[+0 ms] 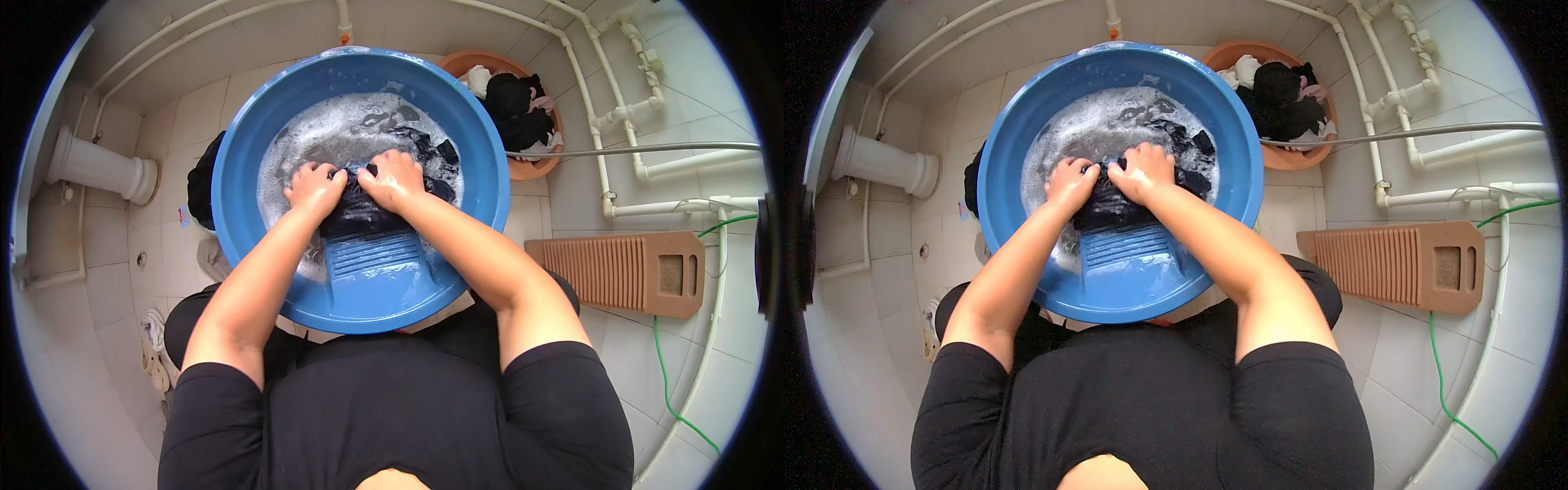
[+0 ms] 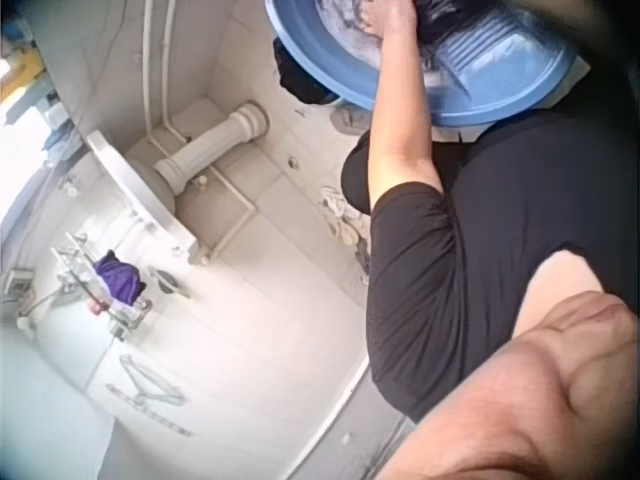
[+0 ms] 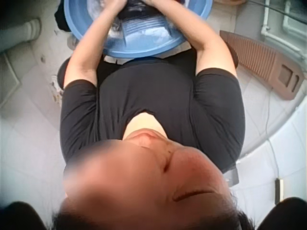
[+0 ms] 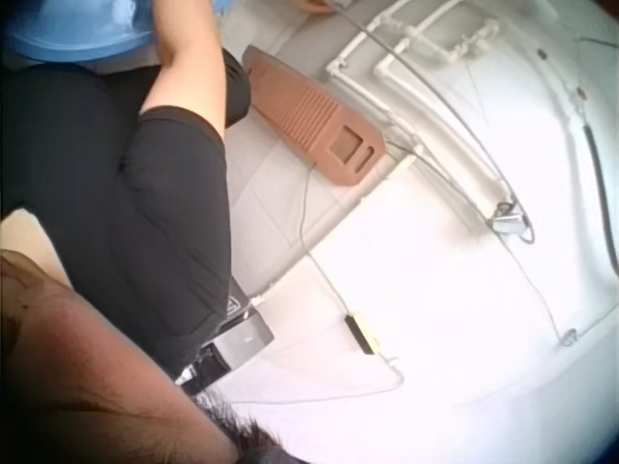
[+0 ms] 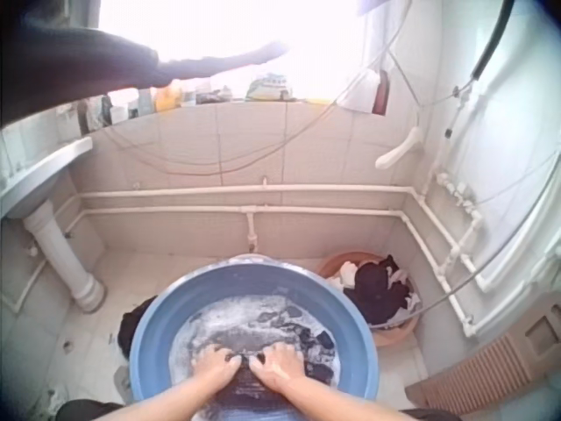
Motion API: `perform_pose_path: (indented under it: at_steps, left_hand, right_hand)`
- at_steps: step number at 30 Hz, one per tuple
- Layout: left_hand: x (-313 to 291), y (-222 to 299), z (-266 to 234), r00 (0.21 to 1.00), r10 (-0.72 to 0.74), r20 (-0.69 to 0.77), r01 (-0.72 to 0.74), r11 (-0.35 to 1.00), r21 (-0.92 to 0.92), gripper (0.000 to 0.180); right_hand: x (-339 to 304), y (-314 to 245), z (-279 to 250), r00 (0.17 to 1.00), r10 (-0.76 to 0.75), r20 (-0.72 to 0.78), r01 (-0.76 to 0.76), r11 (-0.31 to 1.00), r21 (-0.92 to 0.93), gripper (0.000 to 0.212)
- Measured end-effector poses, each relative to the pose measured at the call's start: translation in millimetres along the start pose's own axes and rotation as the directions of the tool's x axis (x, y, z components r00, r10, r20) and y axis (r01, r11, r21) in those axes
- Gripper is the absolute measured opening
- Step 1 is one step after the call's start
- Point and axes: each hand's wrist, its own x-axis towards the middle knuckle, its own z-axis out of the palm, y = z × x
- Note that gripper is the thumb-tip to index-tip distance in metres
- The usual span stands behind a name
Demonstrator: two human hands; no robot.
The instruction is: The person hand-washes a dark garment in a blue basin filled with soapy water, scrubbing it against a built-in washboard. After rinsing the dark item, they pick up a beige garment and rinse it thoroughly using a handheld shower hose.
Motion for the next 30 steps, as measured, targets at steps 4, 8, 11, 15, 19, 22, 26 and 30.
perform_pose_path:
  at_steps: [4,8,11,15,19,22,26,30]
  left_hand:
    - [-24,12,-41,0.97,0.185,0.16,-0.055,0.804,-0.593,0.025]
    - [-62,21,-31,0.952,0.303,-0.03,-0.281,0.834,-0.475,0.02]
    - [-26,18,-18,0.977,0.153,0.147,-0.099,0.941,-0.323,0.027]
    - [8,11,-7,0.973,0.023,0.232,-0.015,0.999,-0.039,0.037]
    - [-28,14,-36,0.968,0.172,0.181,-0.086,0.912,-0.401,0.031]
    - [-65,29,-50,0.947,0.32,-0.038,-0.304,0.845,-0.44,0.015]
    - [-37,19,-27,0.951,0.235,0.199,-0.156,0.924,-0.349,0.022]
    - [-2,20,-22,0.951,-0.065,0.304,0.089,0.994,-0.069,0.044]
  right_hand:
    - [-61,8,-18,0.954,-0.267,-0.137,0.289,0.941,0.175,0.032]
    - [-86,2,-19,0.824,-0.551,-0.13,0.565,0.817,0.113,0.022]
    - [-40,0,-5,0.954,-0.261,0.147,0.227,0.951,0.212,0.028]
    - [-10,1,0,0.998,-0.059,0.032,0.054,0.989,0.141,0.041]
    - [-49,-3,-16,0.986,-0.121,0.111,0.092,0.967,0.239,0.046]
    - [-87,-11,-27,0.897,-0.435,-0.08,0.442,0.886,0.142,0.035]
    - [-50,-5,-6,0.937,-0.337,0.091,0.304,0.917,0.259,0.028]
    - [-21,-4,10,0.998,0.013,-0.066,-0.001,0.982,0.191,0.053]
